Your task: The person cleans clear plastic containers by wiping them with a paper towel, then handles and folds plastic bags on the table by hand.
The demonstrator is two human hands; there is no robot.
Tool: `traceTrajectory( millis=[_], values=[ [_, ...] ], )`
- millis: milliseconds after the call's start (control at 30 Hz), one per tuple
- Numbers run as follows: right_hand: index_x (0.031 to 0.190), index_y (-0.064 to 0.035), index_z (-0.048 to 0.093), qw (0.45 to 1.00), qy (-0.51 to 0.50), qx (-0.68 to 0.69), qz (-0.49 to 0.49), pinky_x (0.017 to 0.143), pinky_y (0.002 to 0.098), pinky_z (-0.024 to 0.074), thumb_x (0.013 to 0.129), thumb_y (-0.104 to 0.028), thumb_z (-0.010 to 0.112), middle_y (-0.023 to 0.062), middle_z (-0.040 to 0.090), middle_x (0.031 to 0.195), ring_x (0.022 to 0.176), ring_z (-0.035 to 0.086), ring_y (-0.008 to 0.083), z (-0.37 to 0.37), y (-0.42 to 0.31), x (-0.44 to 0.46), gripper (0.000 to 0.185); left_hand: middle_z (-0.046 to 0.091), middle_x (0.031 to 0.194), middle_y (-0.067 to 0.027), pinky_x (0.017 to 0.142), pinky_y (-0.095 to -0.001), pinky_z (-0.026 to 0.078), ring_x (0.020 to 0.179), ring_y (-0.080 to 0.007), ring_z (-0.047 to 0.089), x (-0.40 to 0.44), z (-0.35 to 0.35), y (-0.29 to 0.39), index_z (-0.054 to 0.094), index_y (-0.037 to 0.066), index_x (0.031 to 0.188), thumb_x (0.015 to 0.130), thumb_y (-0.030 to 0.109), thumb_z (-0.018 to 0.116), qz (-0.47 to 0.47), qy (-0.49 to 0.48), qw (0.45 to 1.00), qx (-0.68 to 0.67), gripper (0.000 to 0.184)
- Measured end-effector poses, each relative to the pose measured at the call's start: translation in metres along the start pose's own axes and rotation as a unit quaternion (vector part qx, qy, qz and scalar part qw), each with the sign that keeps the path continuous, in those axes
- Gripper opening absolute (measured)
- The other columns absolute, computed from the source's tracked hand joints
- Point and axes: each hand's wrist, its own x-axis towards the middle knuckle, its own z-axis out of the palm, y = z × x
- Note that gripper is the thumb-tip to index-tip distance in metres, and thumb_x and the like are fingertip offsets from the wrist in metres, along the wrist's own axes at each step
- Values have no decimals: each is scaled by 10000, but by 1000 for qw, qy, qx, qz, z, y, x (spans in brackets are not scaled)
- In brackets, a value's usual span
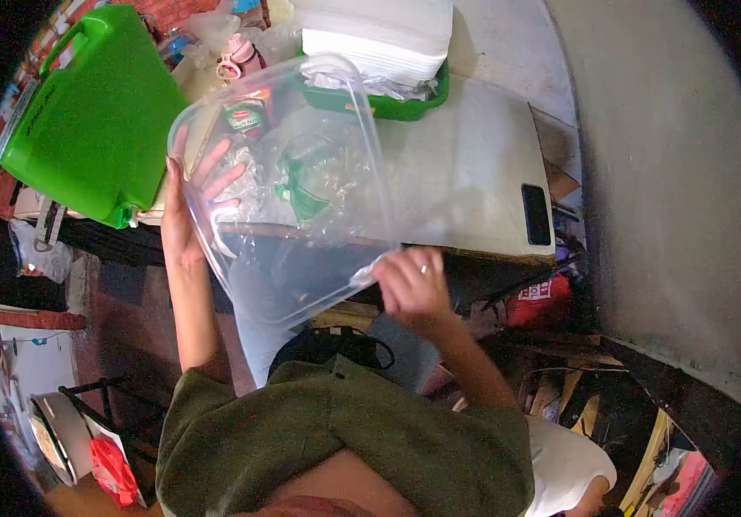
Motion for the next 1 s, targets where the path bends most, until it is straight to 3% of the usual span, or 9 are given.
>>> traceTrajectory(
  millis=[167, 267, 333, 600, 767, 833, 900, 967, 1000],
  values=[
    [936, -83, 644, 999, -8, 38, 38, 814, 422, 391, 819, -142, 649, 44, 635, 951, 916, 573, 201, 22, -43, -9, 131, 534, 1287, -276, 658, -398, 624, 1028, -377, 651, -9, 32, -27, 148, 157, 1503, 984, 500, 421, -32, -12, 999, 20, 679],
    [919, -101, 649, 995, 11, 96, -20, 811, 403, 377, 786, -134, 668, 33, 622, 899, 879, 572, 214, 37, -70, 8, 139, 518, 1306, -263, 659, -396, 622, 1054, -386, 636, -20, 48, -36, 147, 184, 1509, 973, 523, 434, -28, -1, 999, 29, 697],
    [984, -103, 654, 997, 27, 58, -50, 847, 425, 374, 801, -180, 660, 40, 627, 988, 961, 572, 196, 44, -74, 21, 199, 521, 1298, -272, 668, -401, 621, 1055, -385, 635, -27, 51, -37, 154, 171, 1507, 980, 514, 422, -25, -16, 999, 44, 683],
    [928, -112, 605, 988, 156, -13, -7, 820, 406, 350, 803, -110, 623, 54, 596, 928, 915, 533, 267, -19, 3, 143, 127, 543, 1272, -288, 689, -423, 605, 1012, -386, 654, -51, 79, -55, 155, 133, 1491, 999, 459, 422, -104, -75, 991, 29, 648],
    [915, -114, 604, 989, 100, -92, 52, 834, 395, 348, 812, -167, 637, 41, 594, 932, 937, 526, 251, -35, 34, 74, 120, 541, 1271, -295, 695, -422, 606, 1023, -402, 646, -33, 78, -42, 130, 151, 1494, 972, 517, 440, 18, -25, 999, 31, 709],
    [893, -91, 607, 986, 64, -101, 120, 850, 408, 366, 798, -125, 641, 62, 593, 901, 910, 538, 278, -46, 44, 33, 106, 541, 1273, -294, 715, -428, 600, 1038, -401, 640, -15, 80, -20, 109, 162, 1496, 961, 543, 442, 107, -1, 992, 72, 735],
    [883, -52, 601, 973, 128, 0, 194, 804, 377, 415, 794, -38, 630, 97, 588, 863, 837, 550, 306, -55, 61, -7, 95, 544, 1270, -295, 753, -436, 588, 1052, -402, 633, 14, 99, 10, 115, 160, 1497, 969, 519, 446, 207, -52, 970, 118, 719],
    [875, -8, 558, 899, 188, 143, 368, 687, 231, 396, 882, -28, 628, 32, 514, 784, 751, 476, 121, -46, 78, -60, 73, 564, 1272, -256, 807, -418, 568, 1064, -383, 633, 49, 127, 31, 228, 166, 1476, 984, 426, 473, 306, -171, 923, 159, 608],
    [886, -13, 549, 864, 231, 224, 387, 709, 221, 384, 909, -74, 633, -17, 481, 790, 777, 426, 76, -33, 90, -87, 107, 581, 1277, -212, 835, -401, 556, 1070, -360, 639, 67, 145, 35, 324, 179, 1453, 985, 371, 498, 347, -242, 888, 178, 535]
  ],
)
